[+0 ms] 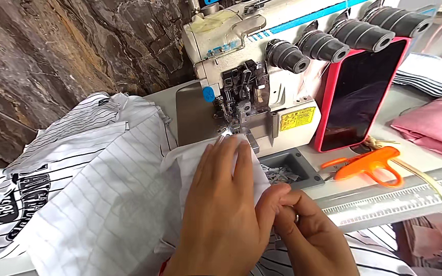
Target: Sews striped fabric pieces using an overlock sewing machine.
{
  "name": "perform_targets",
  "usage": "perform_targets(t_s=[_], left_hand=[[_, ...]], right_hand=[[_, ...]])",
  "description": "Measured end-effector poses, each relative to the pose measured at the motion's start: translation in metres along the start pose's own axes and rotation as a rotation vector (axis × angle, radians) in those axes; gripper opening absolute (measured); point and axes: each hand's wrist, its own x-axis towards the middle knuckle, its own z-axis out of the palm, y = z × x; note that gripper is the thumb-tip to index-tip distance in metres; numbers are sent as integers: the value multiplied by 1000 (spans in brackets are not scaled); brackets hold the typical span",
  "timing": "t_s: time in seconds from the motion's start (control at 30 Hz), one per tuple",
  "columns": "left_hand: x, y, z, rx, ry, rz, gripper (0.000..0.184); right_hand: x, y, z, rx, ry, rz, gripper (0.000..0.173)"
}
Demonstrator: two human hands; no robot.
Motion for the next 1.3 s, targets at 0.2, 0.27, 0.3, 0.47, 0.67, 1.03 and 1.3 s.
perform_targets(t_s=[0.2,0.27,0.3,0.47,0.67,1.03,1.3], left_hand=[[9,-13,9,-22,24,12,70],[11,-16,10,-41,19,22,72],[11,-16,10,-49,19,23,72],[9,-17,11,-57,31,18,73],[16,-30,14,-102,49,59,65],[-18,-46,-2,-177,-3,248,64],[22,-88,-6,-348,-118,255,47]], right_hand=[[10,0,8,-43,42,-58,12],[10,0,9,-47,48,-75,12],[10,0,10,-46,49,-77,12],[9,0,10,-54,51,-82,13],[23,5,11,-110,70,-134,7],[-15,6,5,-234,-226,-61,12],[5,2,29,-230,-228,-62,14]])
